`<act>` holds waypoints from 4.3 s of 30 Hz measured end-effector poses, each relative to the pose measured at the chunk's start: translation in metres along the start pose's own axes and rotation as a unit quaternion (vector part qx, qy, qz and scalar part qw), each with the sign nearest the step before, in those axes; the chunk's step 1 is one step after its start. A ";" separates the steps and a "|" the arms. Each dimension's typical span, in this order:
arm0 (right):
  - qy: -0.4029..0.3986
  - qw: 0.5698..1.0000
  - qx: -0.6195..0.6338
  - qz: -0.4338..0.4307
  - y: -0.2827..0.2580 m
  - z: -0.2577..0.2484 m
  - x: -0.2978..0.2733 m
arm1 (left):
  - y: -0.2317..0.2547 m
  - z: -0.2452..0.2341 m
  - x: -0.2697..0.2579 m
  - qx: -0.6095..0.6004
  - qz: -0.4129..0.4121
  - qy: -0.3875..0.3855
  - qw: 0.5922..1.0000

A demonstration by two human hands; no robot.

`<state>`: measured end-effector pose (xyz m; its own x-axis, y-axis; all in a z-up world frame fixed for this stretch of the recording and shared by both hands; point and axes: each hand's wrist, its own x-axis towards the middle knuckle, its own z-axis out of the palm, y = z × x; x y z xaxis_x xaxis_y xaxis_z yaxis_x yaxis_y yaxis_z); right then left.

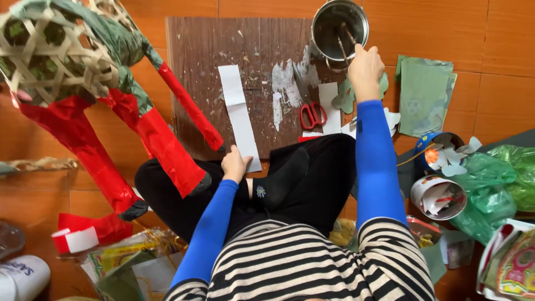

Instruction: Decorating a giraffe-shaped frame by gluing red and white paper strips onto its legs.

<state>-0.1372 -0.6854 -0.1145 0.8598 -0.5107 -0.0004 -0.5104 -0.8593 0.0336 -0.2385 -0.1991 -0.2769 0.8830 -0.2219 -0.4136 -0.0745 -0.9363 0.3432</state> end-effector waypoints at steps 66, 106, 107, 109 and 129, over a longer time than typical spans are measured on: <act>0.031 0.962 0.255 -0.095 0.006 -0.019 -0.238 | 0.029 -0.104 0.014 -0.894 -0.164 -0.216 0.357; -0.076 0.525 0.846 -0.044 -0.176 -0.137 -0.221 | -0.133 -0.290 -0.151 -0.519 0.123 0.201 0.822; -0.078 0.516 0.852 -0.046 -0.172 -0.135 -0.220 | -0.136 -0.285 -0.153 -0.365 0.091 0.299 0.877; -0.072 0.519 0.851 -0.041 -0.168 -0.136 -0.224 | -0.082 -0.327 -0.191 -0.431 0.132 0.364 0.815; -0.058 0.513 0.855 -0.043 -0.191 -0.107 -0.217 | -0.032 -0.213 -0.142 -0.807 0.176 -0.023 0.563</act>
<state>-0.2245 -0.4077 -0.0134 0.9238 -0.3827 0.0090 0.1760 0.4039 -0.8977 -0.2626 -0.0792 -0.0496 0.9296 -0.3578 -0.0882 0.3094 0.6278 0.7142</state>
